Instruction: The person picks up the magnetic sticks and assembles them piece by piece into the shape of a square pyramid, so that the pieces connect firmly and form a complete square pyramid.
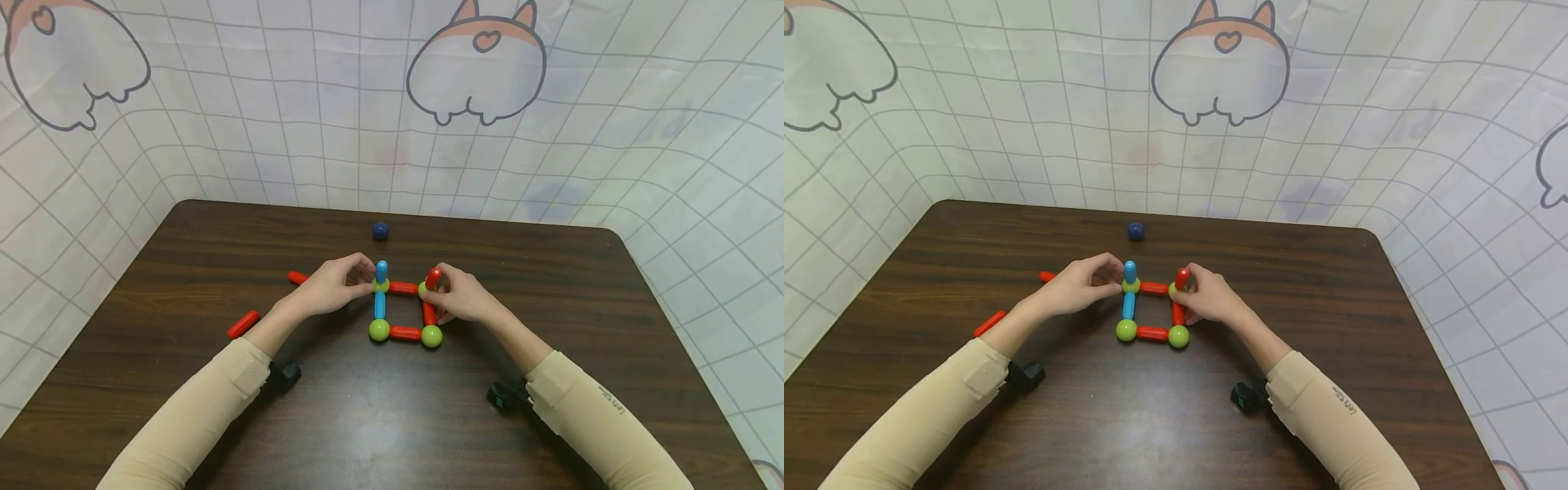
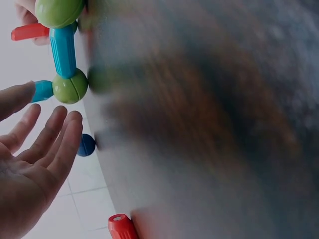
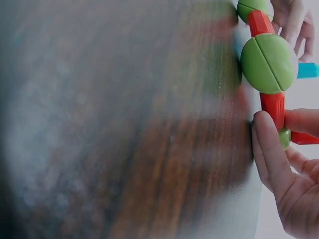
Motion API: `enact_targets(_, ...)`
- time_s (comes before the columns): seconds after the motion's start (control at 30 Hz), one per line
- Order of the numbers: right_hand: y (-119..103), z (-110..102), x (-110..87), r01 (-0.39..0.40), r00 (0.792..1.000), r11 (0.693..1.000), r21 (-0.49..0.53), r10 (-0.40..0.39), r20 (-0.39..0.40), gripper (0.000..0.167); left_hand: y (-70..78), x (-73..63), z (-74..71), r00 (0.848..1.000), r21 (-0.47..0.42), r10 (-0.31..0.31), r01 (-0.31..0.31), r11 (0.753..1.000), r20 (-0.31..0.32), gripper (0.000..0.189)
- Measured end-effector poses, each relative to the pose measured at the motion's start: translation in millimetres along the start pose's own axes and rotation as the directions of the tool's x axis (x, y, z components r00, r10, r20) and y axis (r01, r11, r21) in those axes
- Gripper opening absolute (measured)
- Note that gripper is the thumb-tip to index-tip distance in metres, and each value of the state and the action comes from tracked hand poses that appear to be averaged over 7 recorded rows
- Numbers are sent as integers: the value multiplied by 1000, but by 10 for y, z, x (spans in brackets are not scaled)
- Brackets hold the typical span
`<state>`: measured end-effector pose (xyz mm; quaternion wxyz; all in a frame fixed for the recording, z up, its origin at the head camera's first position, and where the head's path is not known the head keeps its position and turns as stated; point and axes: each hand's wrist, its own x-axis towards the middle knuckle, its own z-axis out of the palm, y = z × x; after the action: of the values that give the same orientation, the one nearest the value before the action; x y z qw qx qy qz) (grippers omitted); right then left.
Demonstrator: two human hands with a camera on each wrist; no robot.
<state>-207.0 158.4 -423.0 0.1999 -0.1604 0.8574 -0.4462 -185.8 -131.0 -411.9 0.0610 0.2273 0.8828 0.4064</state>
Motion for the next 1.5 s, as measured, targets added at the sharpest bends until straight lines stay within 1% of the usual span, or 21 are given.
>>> enact_targets(0.4,-13,-8,-23,-3,1000,1000,17,3,8,31,1,9,2,1000,2,-18,17,1000,16,27)
enact_targets(0.9,-18,-7,-29,-2,1000,999,33,2,11,31,4,1,-13,999,12,-19,19,1000,32,28)
enact_targets(1.27,-26,-12,-29,1,1000,1000,27,-2,15,31,-14,2,-30,999,43,-23,21,999,37,28)
enact_targets(1.5,-32,-21,-31,0,1000,1000,27,-1,18,31,-12,-35,-71,999,77,-25,22,997,32,27)
